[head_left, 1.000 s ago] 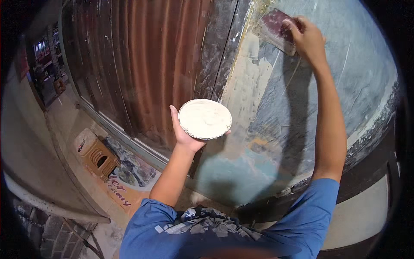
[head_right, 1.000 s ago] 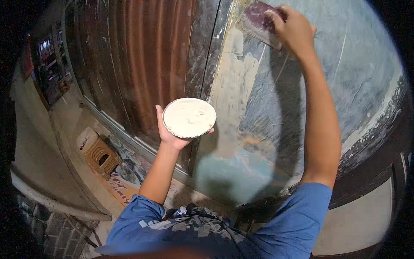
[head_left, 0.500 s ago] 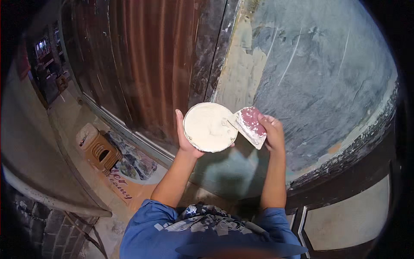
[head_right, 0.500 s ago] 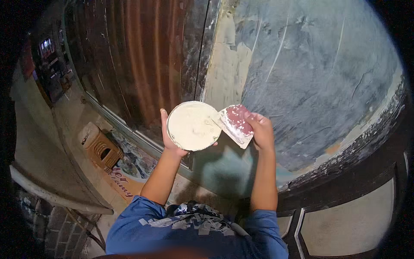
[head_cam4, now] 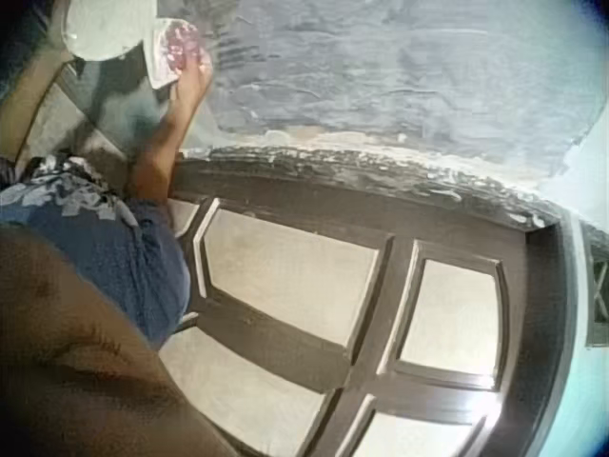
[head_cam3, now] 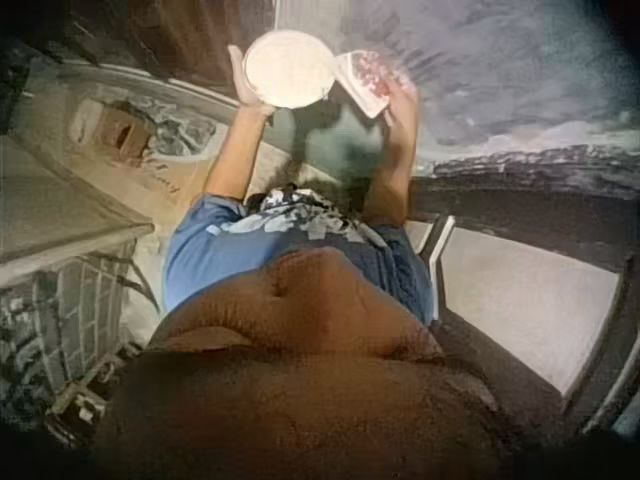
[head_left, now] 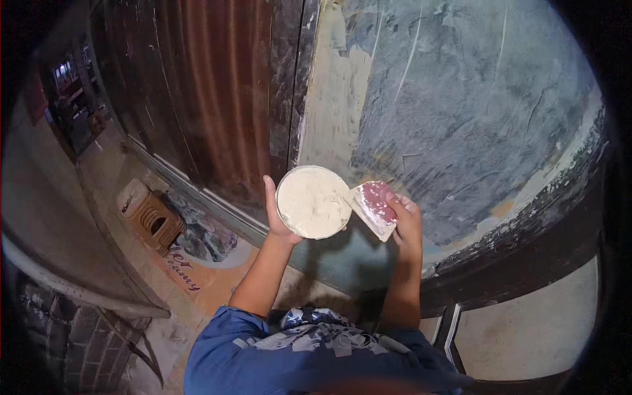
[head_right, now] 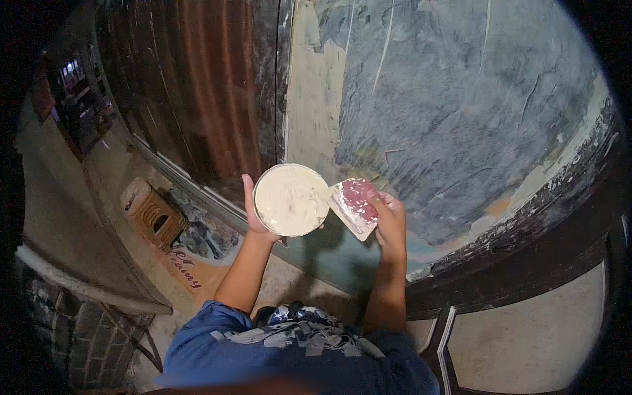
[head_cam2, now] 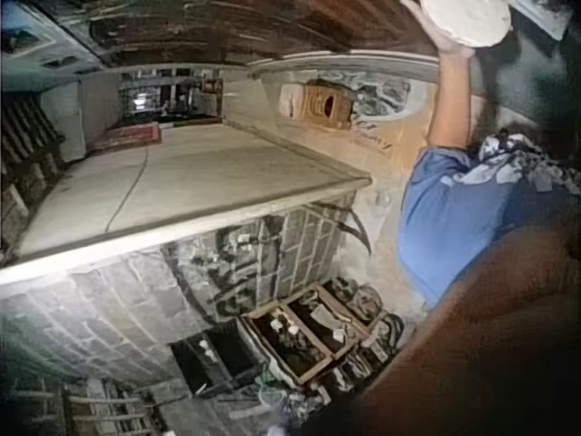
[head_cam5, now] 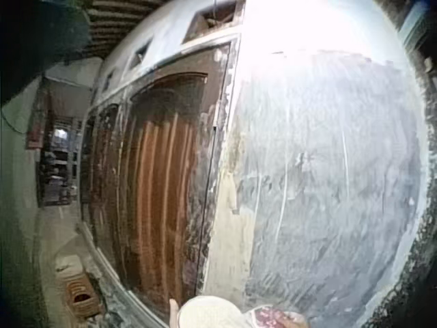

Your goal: The person patches a damaged wall surface with putty using a plastic scraper.

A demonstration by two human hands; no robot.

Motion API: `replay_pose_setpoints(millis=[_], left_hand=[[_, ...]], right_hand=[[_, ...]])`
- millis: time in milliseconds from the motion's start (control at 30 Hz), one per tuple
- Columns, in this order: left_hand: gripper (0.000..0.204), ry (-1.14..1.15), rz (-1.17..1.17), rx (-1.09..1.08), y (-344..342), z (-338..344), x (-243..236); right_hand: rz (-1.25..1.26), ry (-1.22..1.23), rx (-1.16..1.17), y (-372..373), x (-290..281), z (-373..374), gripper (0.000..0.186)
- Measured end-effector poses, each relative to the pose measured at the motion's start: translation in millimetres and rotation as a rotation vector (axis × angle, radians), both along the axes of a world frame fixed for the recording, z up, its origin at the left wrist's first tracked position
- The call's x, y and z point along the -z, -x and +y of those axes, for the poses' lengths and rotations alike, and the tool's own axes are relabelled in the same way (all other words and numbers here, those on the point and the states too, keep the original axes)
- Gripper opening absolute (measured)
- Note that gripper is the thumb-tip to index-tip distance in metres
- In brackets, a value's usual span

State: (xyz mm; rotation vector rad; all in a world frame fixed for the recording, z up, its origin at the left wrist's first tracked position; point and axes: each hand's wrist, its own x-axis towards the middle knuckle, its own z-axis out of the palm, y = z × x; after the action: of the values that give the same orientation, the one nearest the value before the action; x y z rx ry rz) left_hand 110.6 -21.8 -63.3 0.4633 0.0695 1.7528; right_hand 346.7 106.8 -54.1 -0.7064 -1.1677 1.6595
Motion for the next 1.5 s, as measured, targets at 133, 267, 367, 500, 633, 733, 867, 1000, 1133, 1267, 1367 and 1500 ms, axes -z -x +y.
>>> replay_pose_setpoints(millis=[133, 267, 367, 500, 633, 733, 867, 1000, 1133, 1267, 1367, 1500], left_hand=[[0.099, -0.016, 0.018, -0.040, -16, -11, 6], [0.099, 0.095, -0.012, -0.135, -23, -20, 21], [0.097, 0.125, -0.005, -0.209, -31, -24, 34], [0.099, 0.165, -0.029, -0.258, -43, -21, 37], [0.099, 0.172, -0.005, -0.301, -48, -21, 39], [0.098, 0.160, -0.035, -0.271, -49, -21, 40], [0.098, 0.194, -0.011, -0.293, -49, -22, 40], [0.097, 0.126, -0.040, -0.240, -51, -16, 43], [0.097, 0.125, -0.024, -0.245, -53, -15, 44], [0.095, 0.168, -0.084, -0.243, -56, -9, 47], [0.100, 0.142, -0.081, -0.186, -59, -11, 41], [0.098, 0.088, -0.081, -0.155, -58, -9, 35]], right_hand=[[-0.150, -0.053, 0.093, -18, 15, 11, 0.020], [-0.041, 0.014, 0.014, -28, 13, -2, 0.019], [0.004, -0.025, -0.054, -10, -20, -41, 0.022], [-0.254, -0.225, -0.142, -14, -1, -31, 0.013], [-0.242, -0.152, -0.122, -19, -1, -33, 0.008], [-0.333, -0.181, -0.132, -15, -3, -38, 0.009], [-0.263, -0.206, -0.126, -19, 1, -35, 0.009], [-0.304, -0.207, -0.114, -23, 1, -38, 0.011], [-0.233, -0.121, -0.080, -31, 3, -37, 0.012], [-0.002, -0.013, -0.089, -36, 19, -31, 0.014], [0.135, 0.180, -0.107, -32, 31, -30, 0.013], [0.703, 0.448, -0.522, -25, 66, -23, 0.017]])
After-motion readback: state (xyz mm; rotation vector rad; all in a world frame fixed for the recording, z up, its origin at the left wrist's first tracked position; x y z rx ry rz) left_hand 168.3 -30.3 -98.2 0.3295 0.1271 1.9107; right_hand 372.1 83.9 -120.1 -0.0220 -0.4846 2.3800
